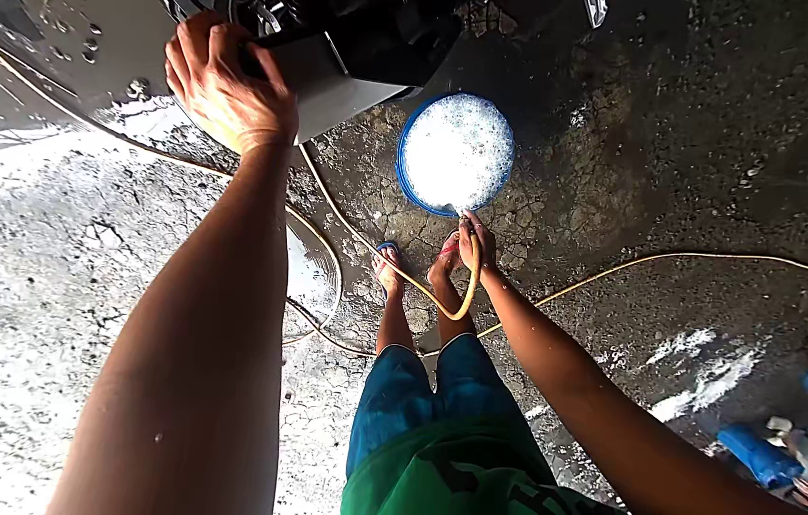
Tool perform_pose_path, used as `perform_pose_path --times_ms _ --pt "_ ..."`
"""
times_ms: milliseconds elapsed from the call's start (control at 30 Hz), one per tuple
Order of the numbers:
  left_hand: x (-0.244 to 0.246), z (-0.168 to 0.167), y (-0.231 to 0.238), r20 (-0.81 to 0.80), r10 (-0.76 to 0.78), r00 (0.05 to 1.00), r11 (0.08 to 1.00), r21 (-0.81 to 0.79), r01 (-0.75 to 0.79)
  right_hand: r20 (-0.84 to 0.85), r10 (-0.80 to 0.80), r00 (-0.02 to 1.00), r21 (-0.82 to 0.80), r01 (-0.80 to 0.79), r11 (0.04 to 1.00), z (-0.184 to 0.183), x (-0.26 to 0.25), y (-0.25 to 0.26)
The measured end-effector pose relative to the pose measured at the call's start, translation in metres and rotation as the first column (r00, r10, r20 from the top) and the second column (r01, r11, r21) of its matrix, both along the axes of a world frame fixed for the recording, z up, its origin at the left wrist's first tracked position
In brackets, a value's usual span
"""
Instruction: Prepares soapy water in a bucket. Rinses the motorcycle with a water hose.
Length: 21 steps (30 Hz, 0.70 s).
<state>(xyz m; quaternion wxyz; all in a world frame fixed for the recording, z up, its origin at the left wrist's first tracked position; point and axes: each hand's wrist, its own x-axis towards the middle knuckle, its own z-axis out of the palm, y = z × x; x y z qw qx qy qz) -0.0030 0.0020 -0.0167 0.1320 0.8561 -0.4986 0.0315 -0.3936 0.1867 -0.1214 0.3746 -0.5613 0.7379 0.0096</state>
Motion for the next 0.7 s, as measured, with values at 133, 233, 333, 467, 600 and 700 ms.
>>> perform_pose_path --times_ms 133,233,333,467,600,700 --pt "-0.001 0.0 -0.001 0.005 0.008 1.0 1.0 -0.004 -0.008 0.001 -0.095 0.995 -0.014 0.095 0.995 0.008 -0.006 -0.01" --pt "-0.001 0.0 0.0 0.01 0.006 1.0 1.0 -0.004 -0.006 0.069 -0.095 0.993 -0.066 0.1 0.993 0.014 0.001 -0.023" --pt "0.0 0.0 0.0 0.007 0.002 1.0 1.0 0.002 -0.002 0.139 0.056 0.989 0.025 -0.06 0.998 0.014 0.008 -0.027" --pt "0.0 -0.001 -0.001 0.004 -0.005 1.0 1.0 -0.009 0.005 0.1 -0.077 0.992 0.031 0.074 0.997 0.009 -0.004 -0.028" --pt "-0.001 -0.003 -0.001 0.024 0.005 1.0 1.0 -0.027 -0.004 0.114 -0.095 0.989 0.041 0.091 0.995 -0.001 -0.01 -0.043" --pt "-0.001 -0.003 0.0 0.015 0.001 1.0 1.0 -0.018 -0.001 0.192 -0.058 0.98 0.002 0.059 0.998 -0.005 -0.006 -0.041"
